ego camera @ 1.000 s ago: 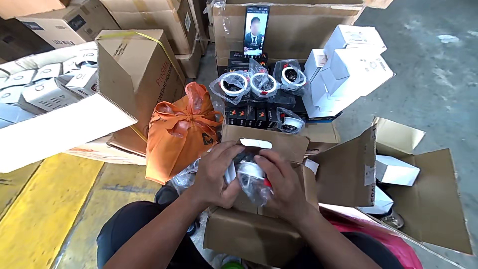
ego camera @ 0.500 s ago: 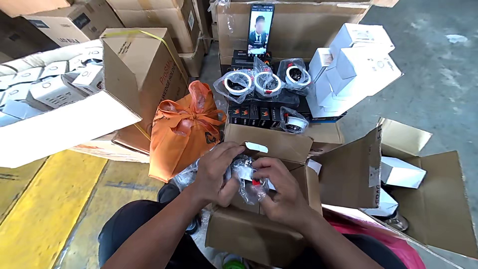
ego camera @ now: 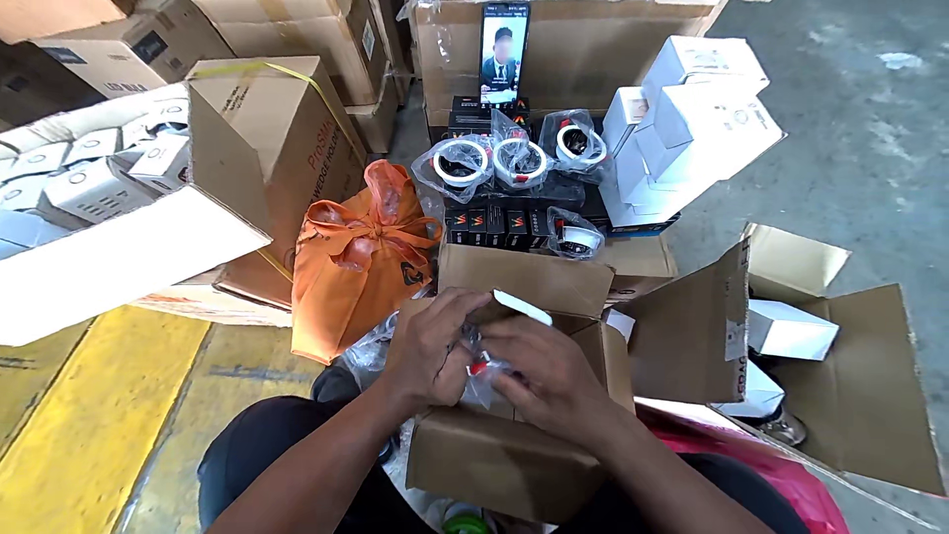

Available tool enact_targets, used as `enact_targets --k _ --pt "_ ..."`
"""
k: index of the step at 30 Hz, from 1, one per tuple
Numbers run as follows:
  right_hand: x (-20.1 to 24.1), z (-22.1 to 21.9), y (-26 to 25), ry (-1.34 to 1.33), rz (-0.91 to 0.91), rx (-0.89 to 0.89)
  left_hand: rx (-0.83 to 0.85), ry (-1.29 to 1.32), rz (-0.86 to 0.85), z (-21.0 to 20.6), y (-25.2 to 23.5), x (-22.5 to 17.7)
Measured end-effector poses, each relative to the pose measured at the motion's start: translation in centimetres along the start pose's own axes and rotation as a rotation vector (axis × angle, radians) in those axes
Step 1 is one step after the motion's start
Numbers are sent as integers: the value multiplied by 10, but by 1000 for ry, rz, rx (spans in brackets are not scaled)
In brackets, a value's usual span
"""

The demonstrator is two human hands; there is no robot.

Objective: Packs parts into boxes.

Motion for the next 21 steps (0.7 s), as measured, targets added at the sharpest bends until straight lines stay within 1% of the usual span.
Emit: enact_targets --k 2,4,6,8,9,10,12,14,16,17,19,21 --pt "-2 -10 3 -12 -30 76 27 25 30 -8 1 0" --pt "-7 -13 4 -113 -188 69 32 82 97 -10 1 4" --pt "-11 -10 3 -215 -373 0 24 243 228 -7 -4 8" --pt "-13 -2 -1 -287 -470 -95 38 480 353 -5 -10 8" --pt "-15 3 -2 -329 -499 -147 86 533 412 -4 -12 6" --pt "-18 7 -4 -372 -525 -193 157 512 485 -3 -13 6" --pt "-26 13 -7 -447 -562 -235 303 327 628 -3 -11 9" --pt "-28 13 -8 -462 -548 -148 401 149 674 -7 -7 14" --pt "-25 8 -7 -396 -500 9 445 51 628 -6 -7 14" --pt "-23 6 -7 -337 -475 55 454 19 602 -4 -9 13" --pt "-18 5 -7 -193 -413 80 463 -30 563 0 -10 10" --pt "-15 2 -6 -110 -342 67 461 -57 527 -2 -9 6"
Point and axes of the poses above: each hand's wrist, its own y-axis away from the middle knuckle, its own z-axis out of the back of the hand, x = y × z, the point moved 5 cm from there along -y, towards the middle knuckle, and after that the axes turned 10 degrees about -z, right-handed, at the moved point
